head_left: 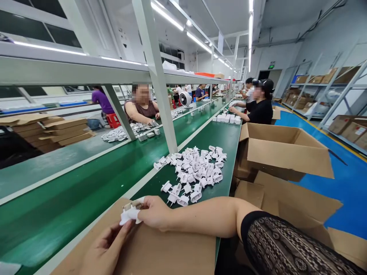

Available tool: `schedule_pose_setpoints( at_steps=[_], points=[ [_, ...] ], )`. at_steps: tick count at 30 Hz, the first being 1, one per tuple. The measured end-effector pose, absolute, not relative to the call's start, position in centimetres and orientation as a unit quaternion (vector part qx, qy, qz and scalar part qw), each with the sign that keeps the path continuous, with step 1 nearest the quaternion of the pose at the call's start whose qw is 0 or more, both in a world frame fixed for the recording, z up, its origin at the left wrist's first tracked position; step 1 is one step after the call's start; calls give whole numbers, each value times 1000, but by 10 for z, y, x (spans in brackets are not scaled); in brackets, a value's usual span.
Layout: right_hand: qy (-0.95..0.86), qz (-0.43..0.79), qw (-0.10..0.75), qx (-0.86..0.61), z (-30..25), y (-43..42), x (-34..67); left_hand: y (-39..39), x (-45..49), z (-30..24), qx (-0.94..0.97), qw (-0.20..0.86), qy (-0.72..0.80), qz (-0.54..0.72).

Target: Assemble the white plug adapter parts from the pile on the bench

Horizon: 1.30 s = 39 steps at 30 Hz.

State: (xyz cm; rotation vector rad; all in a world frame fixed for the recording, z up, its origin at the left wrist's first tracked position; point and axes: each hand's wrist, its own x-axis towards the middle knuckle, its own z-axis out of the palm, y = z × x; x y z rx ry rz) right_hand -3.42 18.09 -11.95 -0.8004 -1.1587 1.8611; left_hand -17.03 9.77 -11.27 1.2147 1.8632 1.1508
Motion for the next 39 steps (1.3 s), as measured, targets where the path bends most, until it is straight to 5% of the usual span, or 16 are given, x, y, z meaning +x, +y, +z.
schedule_pose_setpoints(
  at_steps=[30, 39],
  points=[
    [-491, 708, 381, -336, -127, 182, -34, 94, -167, -101, 318, 446, 680, 488],
    [-478, 710, 388, -341, -124, 181, -34, 95, -173, -102, 357, 410, 712, 444]
  ],
)
